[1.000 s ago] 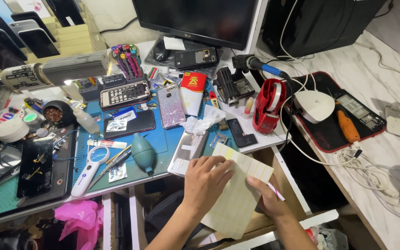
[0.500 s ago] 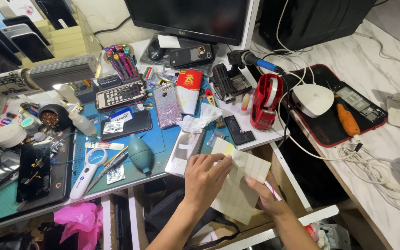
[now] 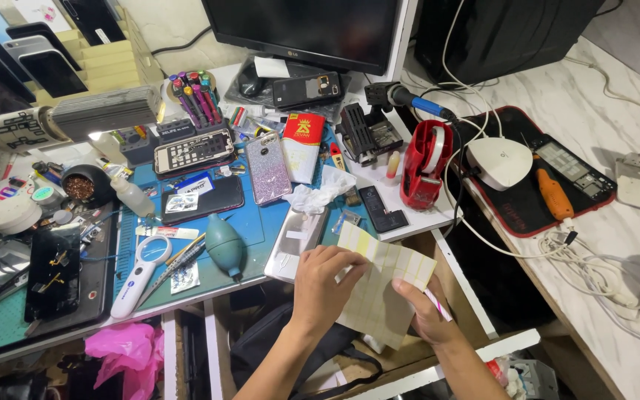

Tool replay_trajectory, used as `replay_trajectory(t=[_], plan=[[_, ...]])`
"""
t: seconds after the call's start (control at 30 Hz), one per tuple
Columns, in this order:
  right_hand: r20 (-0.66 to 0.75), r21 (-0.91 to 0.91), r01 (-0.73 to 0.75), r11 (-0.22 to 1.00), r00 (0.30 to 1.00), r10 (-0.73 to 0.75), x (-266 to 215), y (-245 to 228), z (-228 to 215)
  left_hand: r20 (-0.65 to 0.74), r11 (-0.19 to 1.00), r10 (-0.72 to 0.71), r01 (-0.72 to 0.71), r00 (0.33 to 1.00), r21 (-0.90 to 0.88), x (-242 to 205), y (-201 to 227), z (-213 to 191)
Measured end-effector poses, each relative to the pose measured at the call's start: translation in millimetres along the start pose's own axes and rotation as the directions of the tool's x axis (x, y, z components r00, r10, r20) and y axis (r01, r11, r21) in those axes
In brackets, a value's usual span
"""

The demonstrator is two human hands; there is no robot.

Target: Writing notes in a notebook and labeling a mobile phone battery component at a repair station.

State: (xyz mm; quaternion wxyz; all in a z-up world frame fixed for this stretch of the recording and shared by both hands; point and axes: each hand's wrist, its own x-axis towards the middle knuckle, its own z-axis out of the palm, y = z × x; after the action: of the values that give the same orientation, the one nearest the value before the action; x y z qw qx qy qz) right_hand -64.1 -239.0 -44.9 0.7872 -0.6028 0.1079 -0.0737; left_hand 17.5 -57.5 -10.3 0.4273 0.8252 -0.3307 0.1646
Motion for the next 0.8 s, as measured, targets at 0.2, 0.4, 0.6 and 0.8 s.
replay_trajectory(t=[0.2,0.4,0.6,0.8], plan=[[-0.169,0.161,-0.09,0.983,0.979,0.117,8.0,5.7,1.3,0.143,0.982,-0.09,0.112,0.986,-0.153,2.2,1.0,-15.2],[-0.3,0.17,-0.007,0.985,0.952,0.058,8.8,-3.7,6.1,0.039,0.514,-0.75,0.619,0.66,-0.594,11.8,-28.1,-58.7],[-0.298,0.15,-0.022,0.988,0.952,0.067,8.3,-4.4,26.4,-0.014,0.546,-0.831,0.809,0.556,-0.218,3.5,-59.6,-66.7],[-0.355,0.412,0.069,0.909,0.93,0.09,25.3,64.3,-19.7,-0.017,0.67,-0.726,0.701,0.688,-0.243,18.0,-34.2,-53.0]])
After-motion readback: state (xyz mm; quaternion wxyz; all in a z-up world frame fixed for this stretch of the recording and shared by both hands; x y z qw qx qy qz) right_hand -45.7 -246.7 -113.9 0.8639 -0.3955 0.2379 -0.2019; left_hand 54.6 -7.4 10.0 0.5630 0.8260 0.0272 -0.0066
